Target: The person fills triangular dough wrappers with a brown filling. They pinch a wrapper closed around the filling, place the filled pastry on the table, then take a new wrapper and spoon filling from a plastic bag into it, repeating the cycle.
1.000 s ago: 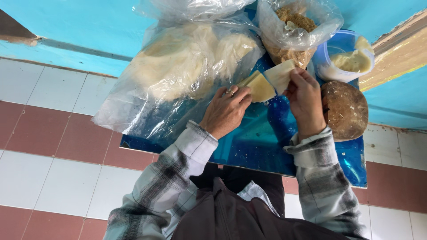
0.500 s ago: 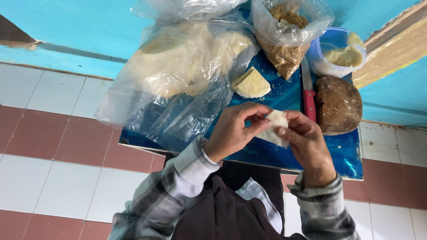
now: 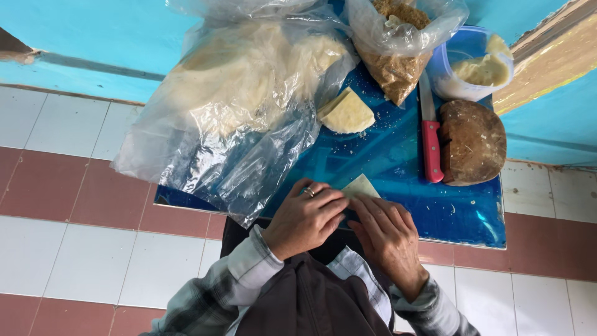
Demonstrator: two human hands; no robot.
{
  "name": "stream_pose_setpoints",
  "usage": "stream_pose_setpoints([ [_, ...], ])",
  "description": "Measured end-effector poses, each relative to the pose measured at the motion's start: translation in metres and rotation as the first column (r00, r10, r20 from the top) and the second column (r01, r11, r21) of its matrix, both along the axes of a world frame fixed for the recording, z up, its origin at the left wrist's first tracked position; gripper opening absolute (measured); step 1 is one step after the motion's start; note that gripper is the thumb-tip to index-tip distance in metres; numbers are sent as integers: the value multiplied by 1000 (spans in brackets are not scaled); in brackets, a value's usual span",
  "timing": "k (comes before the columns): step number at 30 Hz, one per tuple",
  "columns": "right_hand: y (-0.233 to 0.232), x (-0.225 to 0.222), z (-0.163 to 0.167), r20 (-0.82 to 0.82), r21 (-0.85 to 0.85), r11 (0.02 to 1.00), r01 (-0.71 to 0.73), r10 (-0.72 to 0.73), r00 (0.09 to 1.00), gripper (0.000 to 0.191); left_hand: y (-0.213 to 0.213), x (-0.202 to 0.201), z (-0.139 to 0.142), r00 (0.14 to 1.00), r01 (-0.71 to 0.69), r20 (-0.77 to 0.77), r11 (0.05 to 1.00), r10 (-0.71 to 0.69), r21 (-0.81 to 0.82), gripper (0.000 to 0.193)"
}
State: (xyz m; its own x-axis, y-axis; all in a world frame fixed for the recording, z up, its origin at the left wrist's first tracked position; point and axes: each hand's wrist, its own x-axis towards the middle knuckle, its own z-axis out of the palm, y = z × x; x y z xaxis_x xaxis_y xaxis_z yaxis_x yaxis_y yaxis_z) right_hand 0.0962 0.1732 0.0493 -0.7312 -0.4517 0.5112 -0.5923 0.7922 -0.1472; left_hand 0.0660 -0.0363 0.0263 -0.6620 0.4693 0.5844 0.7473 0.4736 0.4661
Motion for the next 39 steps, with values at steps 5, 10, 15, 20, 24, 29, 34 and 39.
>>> stream_pose_setpoints([
  [5, 15, 1, -5, 115, -158, 987, 1, 18, 993, 31, 2, 6, -5, 1000, -11, -6, 993, 10, -116, 27],
  [10, 85, -50, 19, 5, -172, 972, 164, -165, 986, 16, 1, 6, -7, 1000, 17, 25, 999, -16, -49, 23],
  [15, 185, -187, 60, -123, 308, 852, 423, -405, 906, 48, -1, 7, -3, 998, 31, 62, 999, -30, -11, 25],
  [20, 211, -265, 22, 100, 405, 873, 272, -338, 936, 64, -1, 7, 0, 992, 48, 113, 999, -49, 10, 26],
  [24, 227, -262, 2, 116, 423, 842, 336, -418, 901, 58, 0, 7, -1, 993, 46, 112, 999, -47, 11, 25],
  [29, 244, -264, 6, 193, 347, 864, 364, -446, 874, 53, 0, 8, -3, 991, 64, 119, 998, -65, 9, 26],
  [34, 246, -268, 6, 173, 320, 889, 327, -394, 903, 52, 0, 8, -2, 993, 43, 113, 999, -42, -5, 26],
  [39, 239, -266, 23, 202, 322, 896, 305, -380, 903, 37, -1, 7, -3, 993, 42, 107, 999, -41, -3, 26],
])
